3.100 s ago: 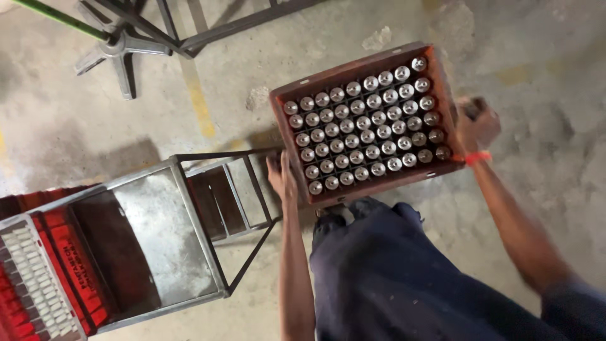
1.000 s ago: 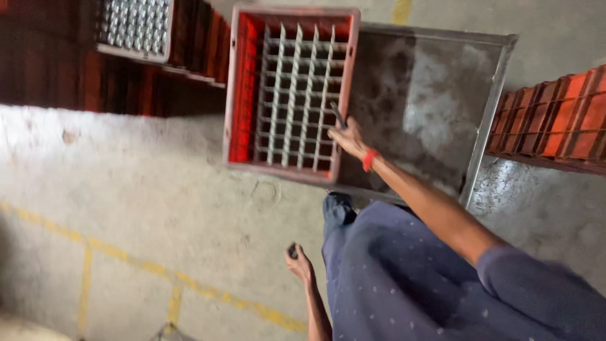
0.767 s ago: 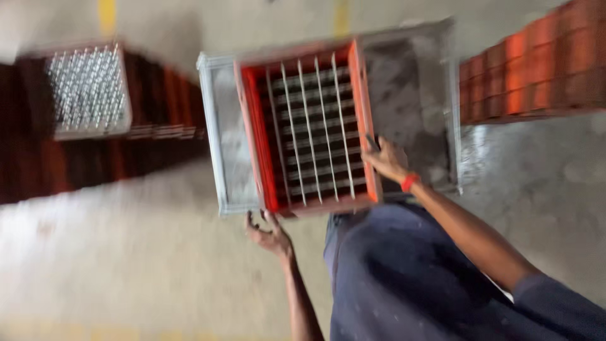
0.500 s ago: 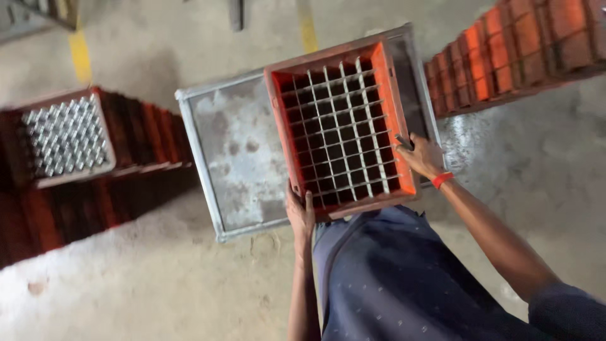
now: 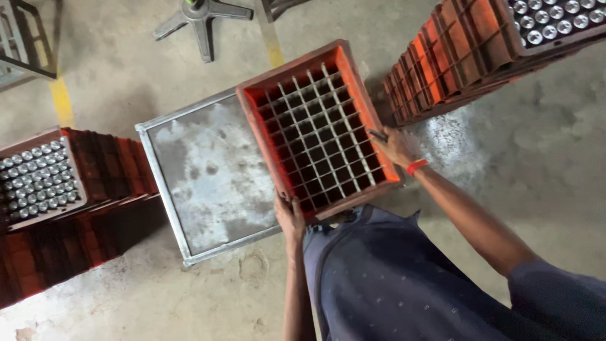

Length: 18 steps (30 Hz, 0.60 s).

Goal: The person transfers small cylindrical metal parts from one red crate to another using a metal tool. They repeatedly pick up parts and place them into the second crate, then move the filled crate aside and bring another empty crate into position.

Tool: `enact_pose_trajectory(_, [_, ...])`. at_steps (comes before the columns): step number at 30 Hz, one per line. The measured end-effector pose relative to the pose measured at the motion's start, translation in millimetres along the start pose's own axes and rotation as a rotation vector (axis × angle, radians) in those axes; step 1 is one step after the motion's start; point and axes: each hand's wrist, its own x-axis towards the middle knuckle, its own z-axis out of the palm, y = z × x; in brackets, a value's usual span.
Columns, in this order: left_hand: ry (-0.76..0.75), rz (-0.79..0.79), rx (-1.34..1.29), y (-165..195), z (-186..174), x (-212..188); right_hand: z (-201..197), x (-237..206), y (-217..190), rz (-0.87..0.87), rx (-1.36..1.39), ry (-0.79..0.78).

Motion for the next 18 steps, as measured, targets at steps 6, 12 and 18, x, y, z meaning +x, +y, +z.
enact_pose_trajectory(6, [0.005, 0.101, 0.094, 11.2, -6.4, 0.0, 4.6, -1.1, 9.3, -0.055, -0.030, 0.043])
enact_pose_trajectory(12, [0.009, -0.047, 0.062, 20.3, -8.3, 0.7, 8.7, -2.8, 11.0, -0.012, -0.085, 0.041])
enact_pose_trajectory(18, [0.030, 0.039, 0.025, 29.0, -10.4, -1.8, 10.3, -4.7, 11.6, -0.009, -0.056, 0.062])
